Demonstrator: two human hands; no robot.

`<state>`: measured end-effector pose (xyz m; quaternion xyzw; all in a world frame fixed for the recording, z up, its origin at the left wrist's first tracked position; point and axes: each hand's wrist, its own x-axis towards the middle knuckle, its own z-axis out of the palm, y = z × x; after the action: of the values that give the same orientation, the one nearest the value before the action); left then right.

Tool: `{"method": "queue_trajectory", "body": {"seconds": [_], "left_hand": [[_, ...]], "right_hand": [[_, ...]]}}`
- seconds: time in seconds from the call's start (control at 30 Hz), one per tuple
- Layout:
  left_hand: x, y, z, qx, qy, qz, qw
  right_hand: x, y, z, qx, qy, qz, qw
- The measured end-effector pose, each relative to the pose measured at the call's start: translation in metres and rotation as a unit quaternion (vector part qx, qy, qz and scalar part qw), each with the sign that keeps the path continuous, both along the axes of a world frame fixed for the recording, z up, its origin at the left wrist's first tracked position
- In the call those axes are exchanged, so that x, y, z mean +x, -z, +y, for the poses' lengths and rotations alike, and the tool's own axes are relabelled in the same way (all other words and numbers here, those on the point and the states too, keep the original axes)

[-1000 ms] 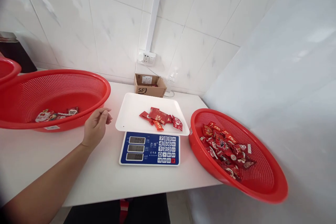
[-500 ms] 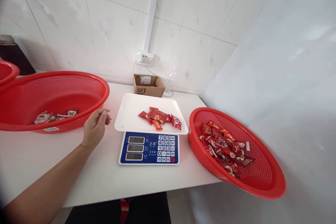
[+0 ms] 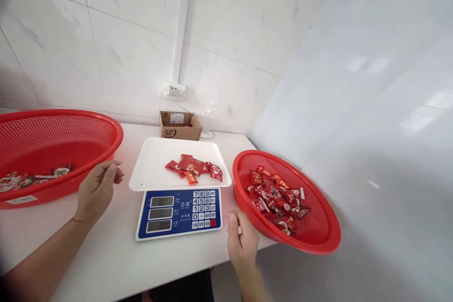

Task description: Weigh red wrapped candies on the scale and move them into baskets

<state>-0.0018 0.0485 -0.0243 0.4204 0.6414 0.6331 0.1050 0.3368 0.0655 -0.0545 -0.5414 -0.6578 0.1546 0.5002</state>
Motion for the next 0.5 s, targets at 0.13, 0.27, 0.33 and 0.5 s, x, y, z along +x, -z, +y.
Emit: {"method": "queue_trajectory", "body": {"seconds": [0.13, 0.27, 0.33, 0.5], "left_hand": [[0.004, -0.003, -0.003, -0.003, 0.003, 0.075, 0.997], [0.006, -0.019, -0.010, -0.026, -0.002, 0.254, 0.967], [0.001, -0.028, -0.017, -0.052, -0.027, 0.353, 0.934], [-0.043, -0.049, -0.044, -0.154, -0.104, 0.497, 0.848]], "right_hand": [[-0.002, 0.018, 0.023, -0.138, -0.013, 0.102, 0.985], [0.007, 0.031, 0.036, -0.192, -0.042, 0.194, 0.961], [0.011, 0.033, 0.037, -0.195, -0.062, 0.175, 0.963], [0.013, 0.029, 0.030, -0.201, -0.068, 0.109, 0.971]]}}
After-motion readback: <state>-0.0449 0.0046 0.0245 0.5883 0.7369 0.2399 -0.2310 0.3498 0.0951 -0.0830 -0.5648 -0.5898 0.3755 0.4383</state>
